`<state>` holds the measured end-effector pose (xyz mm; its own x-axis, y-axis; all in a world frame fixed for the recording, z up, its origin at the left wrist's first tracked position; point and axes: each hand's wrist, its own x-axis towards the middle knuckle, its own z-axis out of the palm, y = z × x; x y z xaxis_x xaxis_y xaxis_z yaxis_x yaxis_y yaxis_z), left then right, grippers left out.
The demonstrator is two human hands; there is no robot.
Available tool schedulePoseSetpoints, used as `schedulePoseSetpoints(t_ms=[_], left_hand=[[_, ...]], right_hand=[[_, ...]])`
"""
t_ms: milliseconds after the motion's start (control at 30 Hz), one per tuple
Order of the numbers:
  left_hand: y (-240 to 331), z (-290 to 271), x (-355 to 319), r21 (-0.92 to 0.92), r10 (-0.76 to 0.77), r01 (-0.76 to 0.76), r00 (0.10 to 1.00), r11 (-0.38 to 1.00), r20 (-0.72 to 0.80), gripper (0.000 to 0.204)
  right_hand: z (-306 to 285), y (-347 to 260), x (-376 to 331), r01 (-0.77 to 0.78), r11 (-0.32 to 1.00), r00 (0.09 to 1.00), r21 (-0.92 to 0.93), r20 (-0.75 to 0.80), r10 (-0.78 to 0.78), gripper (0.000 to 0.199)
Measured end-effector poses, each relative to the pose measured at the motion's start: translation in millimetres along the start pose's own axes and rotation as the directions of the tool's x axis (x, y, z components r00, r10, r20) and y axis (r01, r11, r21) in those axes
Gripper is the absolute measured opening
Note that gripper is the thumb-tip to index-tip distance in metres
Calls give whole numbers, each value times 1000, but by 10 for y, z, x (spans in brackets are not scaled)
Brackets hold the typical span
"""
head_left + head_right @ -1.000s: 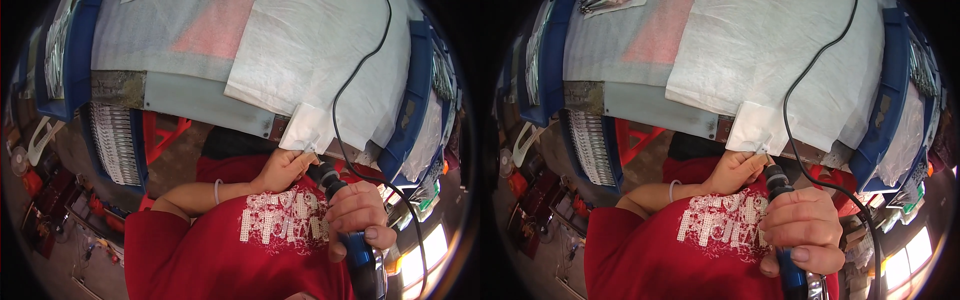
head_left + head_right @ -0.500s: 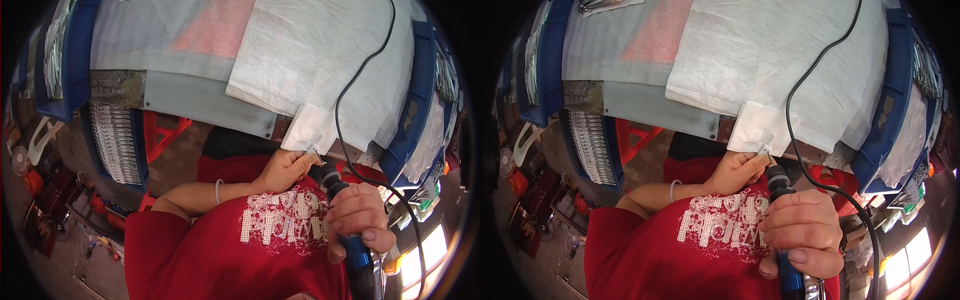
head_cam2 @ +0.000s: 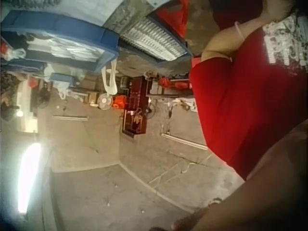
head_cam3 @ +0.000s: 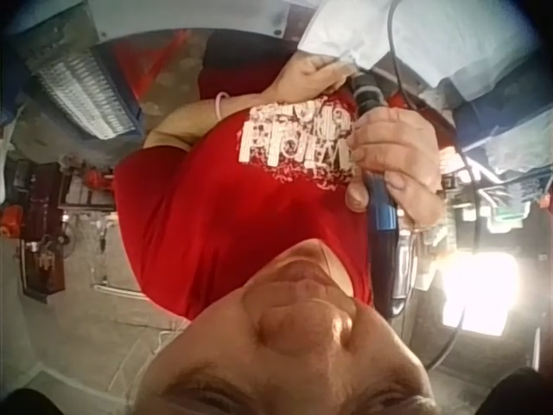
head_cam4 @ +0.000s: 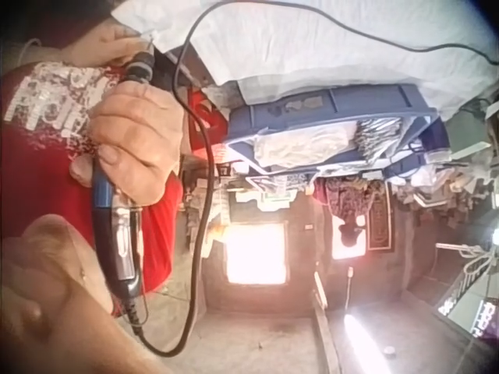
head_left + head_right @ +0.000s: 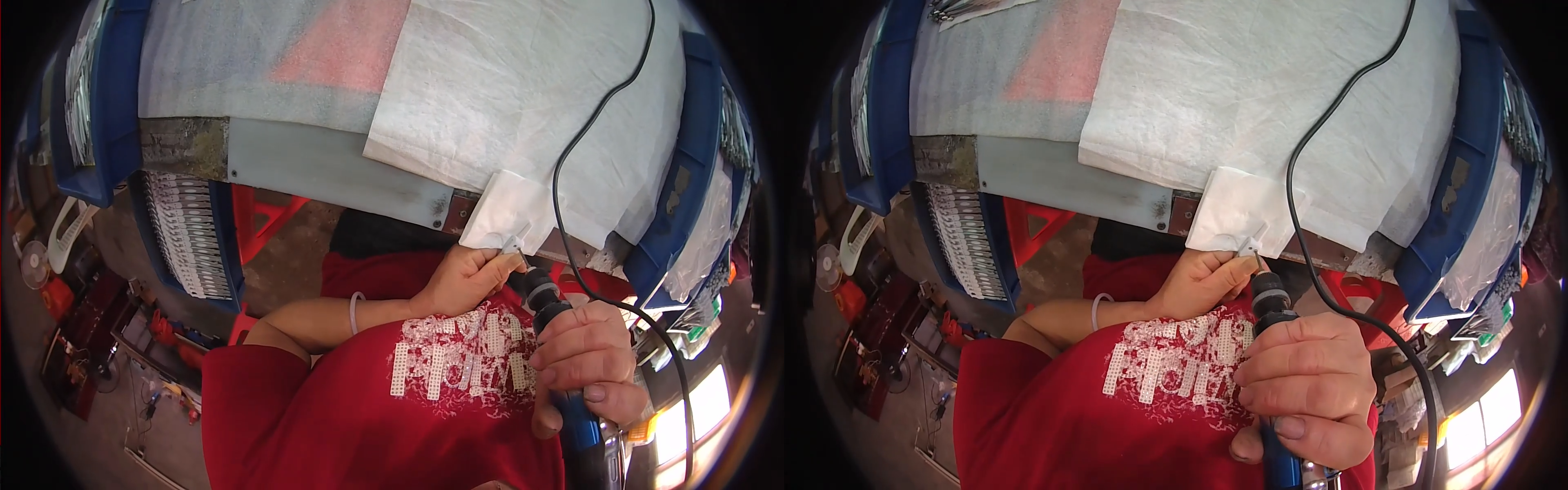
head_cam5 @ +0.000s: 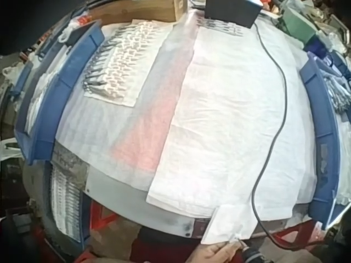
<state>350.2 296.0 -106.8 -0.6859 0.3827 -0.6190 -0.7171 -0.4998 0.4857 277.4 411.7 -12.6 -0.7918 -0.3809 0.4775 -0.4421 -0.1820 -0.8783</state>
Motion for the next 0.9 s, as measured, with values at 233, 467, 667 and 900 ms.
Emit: schedulePoseSetpoints(t_ms=[233, 467, 667, 900], left_hand=[[34, 2, -11, 43, -12, 14, 999, 999, -36, 22], [34, 11, -16, 42, -12, 13, 999, 999, -40, 21], [57, 14, -9, 10, -13, 13, 999, 1000, -34, 21], [64, 19, -14, 5, -5, 5, 1000, 1000, -10, 23]], right_hand=[[24, 64, 0, 20, 998, 1000, 52, 2, -20, 41], [-22, 60, 13, 11, 995, 999, 98, 32, -14, 41], [-38, 45, -23, 26, 998, 999, 48, 30, -27, 44], [-16, -8, -26, 15, 1000, 1000, 15, 19, -15, 47]])
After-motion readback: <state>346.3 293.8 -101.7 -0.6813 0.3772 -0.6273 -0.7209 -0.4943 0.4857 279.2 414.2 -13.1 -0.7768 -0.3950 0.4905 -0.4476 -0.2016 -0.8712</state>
